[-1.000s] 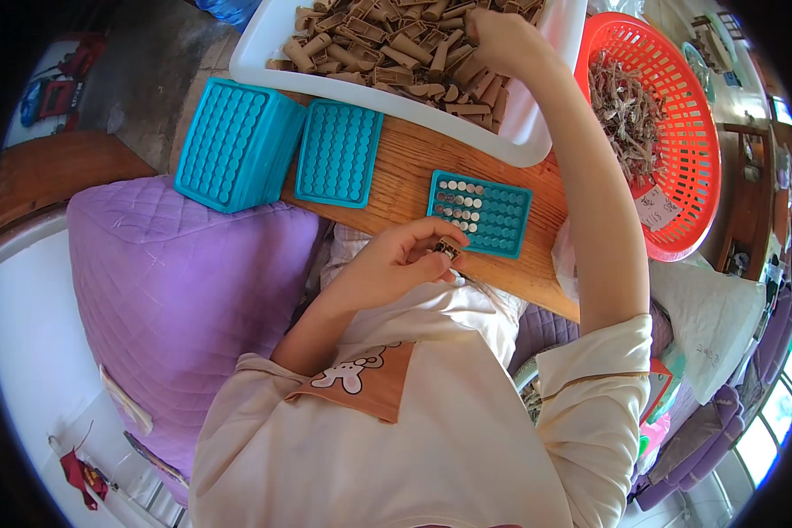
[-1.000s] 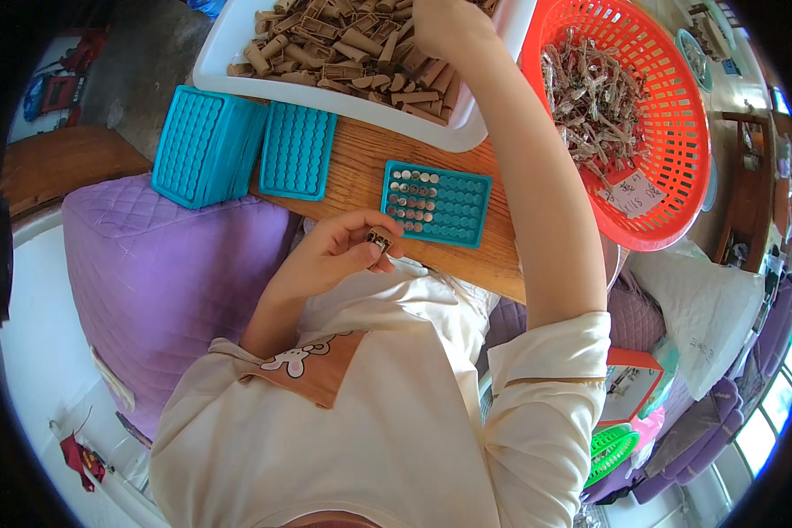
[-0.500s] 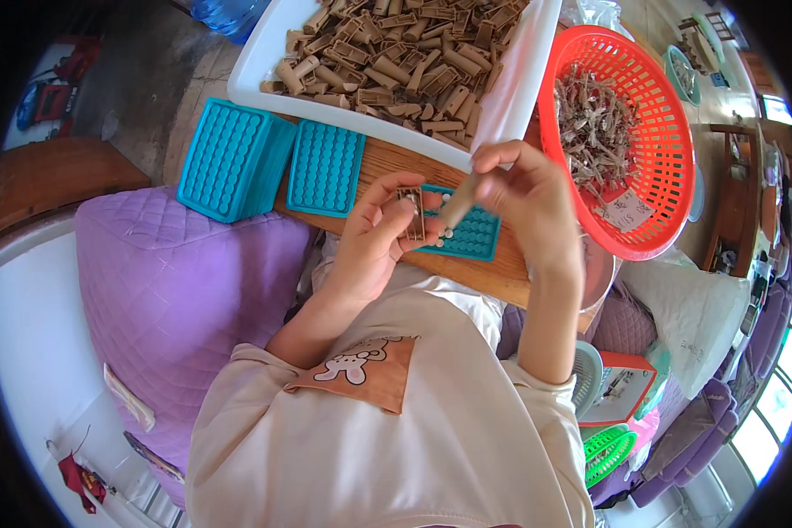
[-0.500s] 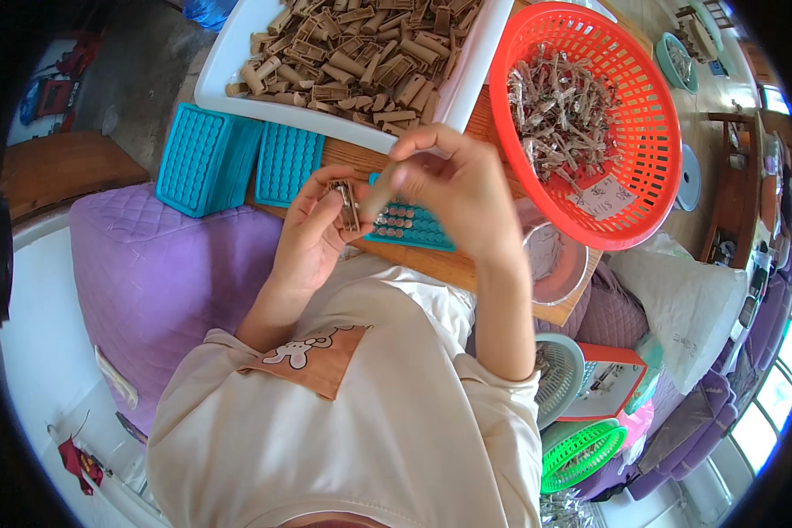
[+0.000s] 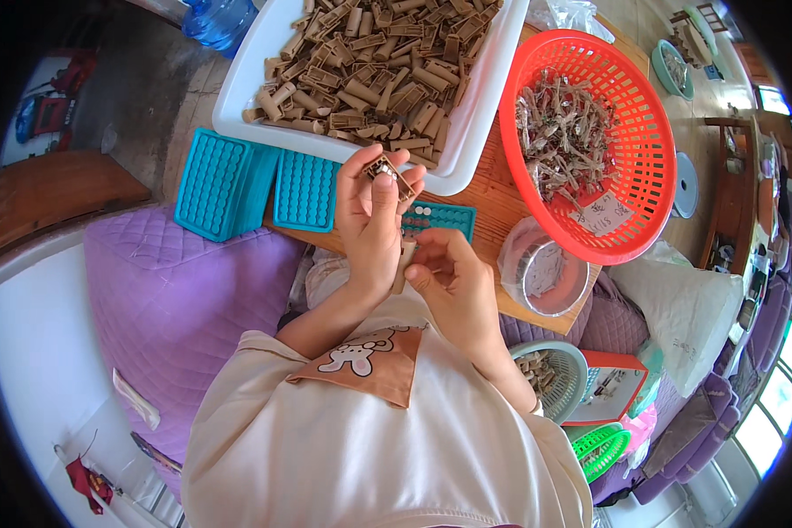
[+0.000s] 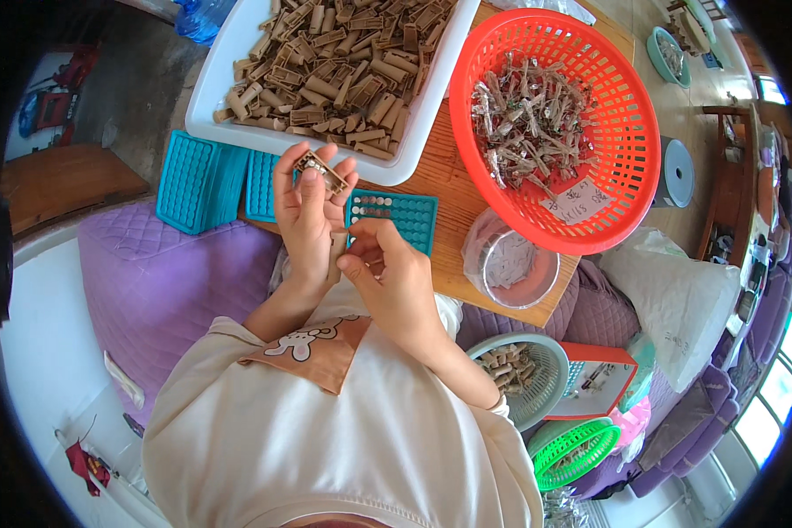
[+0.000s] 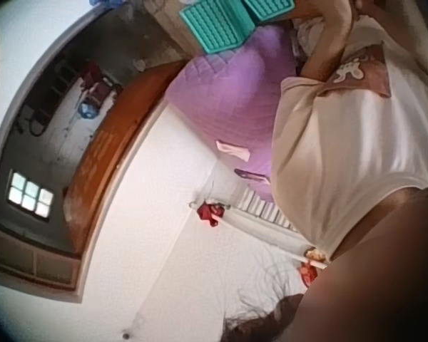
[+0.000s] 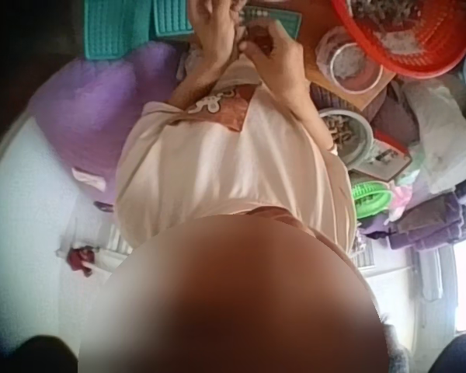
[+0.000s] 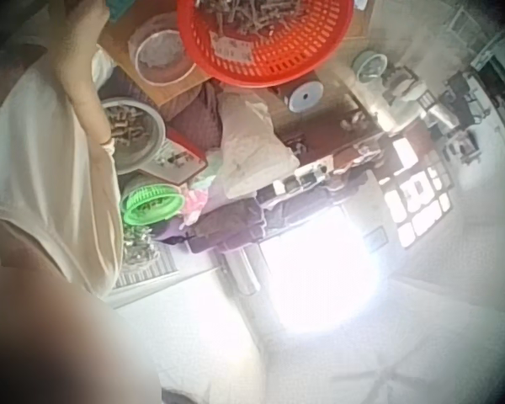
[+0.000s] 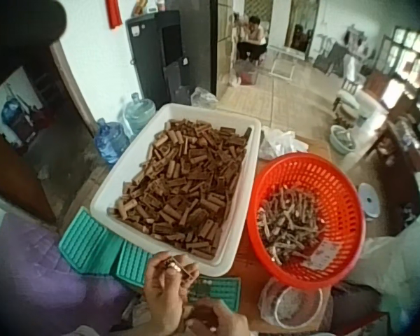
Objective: The person assembles small metal components and pins into plastic housings by hand, taking parts from sorting trays and baskets.
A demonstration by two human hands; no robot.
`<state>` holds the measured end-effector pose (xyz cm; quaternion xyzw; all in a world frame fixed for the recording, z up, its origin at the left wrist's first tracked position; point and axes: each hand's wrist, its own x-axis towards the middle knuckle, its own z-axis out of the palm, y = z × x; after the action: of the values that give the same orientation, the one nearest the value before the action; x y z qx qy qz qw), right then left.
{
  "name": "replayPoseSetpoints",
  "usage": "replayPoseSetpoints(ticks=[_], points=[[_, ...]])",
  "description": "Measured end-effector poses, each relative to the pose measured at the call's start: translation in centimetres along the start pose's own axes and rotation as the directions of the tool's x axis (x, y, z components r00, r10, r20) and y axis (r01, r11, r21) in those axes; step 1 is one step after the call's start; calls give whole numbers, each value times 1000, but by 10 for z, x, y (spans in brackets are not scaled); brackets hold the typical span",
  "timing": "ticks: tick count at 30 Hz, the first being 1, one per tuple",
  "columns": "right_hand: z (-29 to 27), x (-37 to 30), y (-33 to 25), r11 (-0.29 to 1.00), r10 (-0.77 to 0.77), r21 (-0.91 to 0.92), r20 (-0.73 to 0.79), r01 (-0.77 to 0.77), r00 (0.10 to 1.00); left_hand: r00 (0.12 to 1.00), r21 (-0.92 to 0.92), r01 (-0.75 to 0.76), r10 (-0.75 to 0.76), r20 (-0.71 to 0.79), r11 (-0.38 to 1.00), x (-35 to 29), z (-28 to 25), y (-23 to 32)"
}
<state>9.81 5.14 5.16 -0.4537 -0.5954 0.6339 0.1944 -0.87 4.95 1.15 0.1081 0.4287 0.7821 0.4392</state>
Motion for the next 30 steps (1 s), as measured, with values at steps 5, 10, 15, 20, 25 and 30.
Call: replayPoseSetpoints(ticks=[5, 10, 15, 20, 25, 30], points=[[-8, -3, 4, 970, 57, 233, 61, -69, 997, 947, 173, -310, 287, 147, 935, 7, 15, -6], [-31, -2, 8, 863, -12, 501, -110, 66, 994, 975, -217, 88, -39, 220, 972, 7, 31, 4], [-61, 2, 21, 870, -105, 432, -309, 238, 945, 958, -54, 133, -114, 265, 990, 3, 35, 4], [-62, 5, 19, 852, -169, 440, -282, 284, 944, 937, -17, 52, -43, 347, 998, -2, 33, -1], [-47, 7, 10, 860, -167, 416, -318, 295, 933, 911, 19, 81, -82, 405, 997, -3, 29, -2], [-36, 11, 10, 878, -215, 318, -407, 358, 888, 874, 43, 111, -118, 472, 993, -6, 25, -3]])
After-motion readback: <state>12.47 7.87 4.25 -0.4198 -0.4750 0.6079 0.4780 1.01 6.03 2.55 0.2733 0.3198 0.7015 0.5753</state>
